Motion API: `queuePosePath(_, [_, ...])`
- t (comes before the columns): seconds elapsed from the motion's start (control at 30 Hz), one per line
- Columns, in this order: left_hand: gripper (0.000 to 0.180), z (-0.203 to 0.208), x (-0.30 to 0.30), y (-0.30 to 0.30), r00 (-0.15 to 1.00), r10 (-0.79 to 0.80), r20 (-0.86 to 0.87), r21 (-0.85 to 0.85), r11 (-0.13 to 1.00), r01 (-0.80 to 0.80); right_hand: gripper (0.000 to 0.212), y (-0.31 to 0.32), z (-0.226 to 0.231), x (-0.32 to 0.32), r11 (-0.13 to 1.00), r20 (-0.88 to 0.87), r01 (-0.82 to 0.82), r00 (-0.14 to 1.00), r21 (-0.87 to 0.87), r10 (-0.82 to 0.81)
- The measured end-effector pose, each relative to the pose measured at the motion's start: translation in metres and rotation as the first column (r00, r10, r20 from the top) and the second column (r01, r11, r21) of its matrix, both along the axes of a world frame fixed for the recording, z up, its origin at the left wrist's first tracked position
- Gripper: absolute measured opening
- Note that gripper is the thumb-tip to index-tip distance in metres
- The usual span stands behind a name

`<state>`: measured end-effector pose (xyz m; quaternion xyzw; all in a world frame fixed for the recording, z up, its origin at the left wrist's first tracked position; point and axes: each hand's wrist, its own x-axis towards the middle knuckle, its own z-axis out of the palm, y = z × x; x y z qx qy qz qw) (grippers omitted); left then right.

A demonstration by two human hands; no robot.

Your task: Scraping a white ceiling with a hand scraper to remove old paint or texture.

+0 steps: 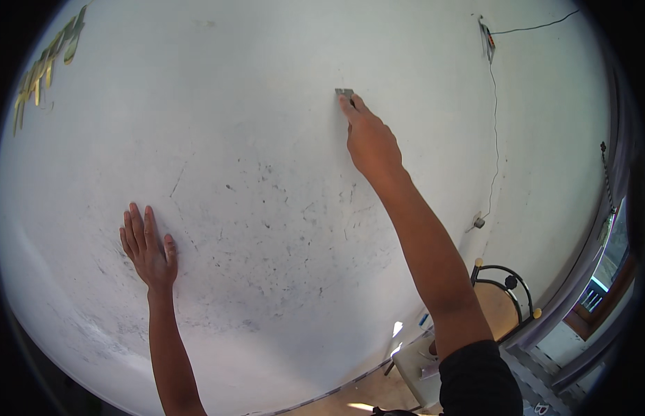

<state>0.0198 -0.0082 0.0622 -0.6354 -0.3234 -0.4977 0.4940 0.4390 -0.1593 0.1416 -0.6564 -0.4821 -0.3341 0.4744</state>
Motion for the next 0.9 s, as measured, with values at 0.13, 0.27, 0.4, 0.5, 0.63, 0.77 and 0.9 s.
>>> queuePosePath(0.13, [0.057,-0.002,0.001,0.001,1.0,-0.001,0.002,0.013,1.0,0.001,0.045,-0.003,0.0,0.001,0.999,-0.011,0.013,1.0,-0.029,-0.013])
queuePosePath(0.27, [0.057,-0.001,0.0,0.0,1.0,0.002,0.021,-0.003,1.0,-0.002,0.045,-0.001,-0.018,-0.006,1.0,-0.017,-0.009,1.0,-0.013,0.009])
queuePosePath(0.4, [0.056,0.0,0.001,0.0,1.0,-0.02,0.005,0.01,1.0,0.02,0.046,-0.003,-0.015,-0.008,0.999,-0.056,-0.024,0.998,-0.034,0.022])
queuePosePath(0.5, [0.055,-0.001,-0.003,0.0,1.0,-0.019,0.013,0.003,1.0,0.019,0.046,-0.004,-0.016,-0.015,0.999,-0.042,-0.029,0.999,-0.023,0.028])
queuePosePath(0.63, [0.055,0.0,0.0,0.0,1.0,-0.018,0.003,0.008,1.0,0.018,0.046,0.0,-0.038,-0.017,0.999,-0.037,-0.032,0.999,-0.01,0.032])
queuePosePath(0.77, [0.054,0.0,-0.001,0.002,0.999,-0.047,0.003,0.01,0.999,0.047,0.047,0.0,-0.036,-0.022,0.997,-0.107,-0.06,0.993,-0.047,0.054])
queuePosePath(0.9, [0.055,0.0,-0.001,0.0,0.999,-0.035,0.01,0.009,0.999,0.035,0.051,-0.003,-0.052,-0.028,0.994,-0.14,-0.056,0.989,-0.094,0.042])
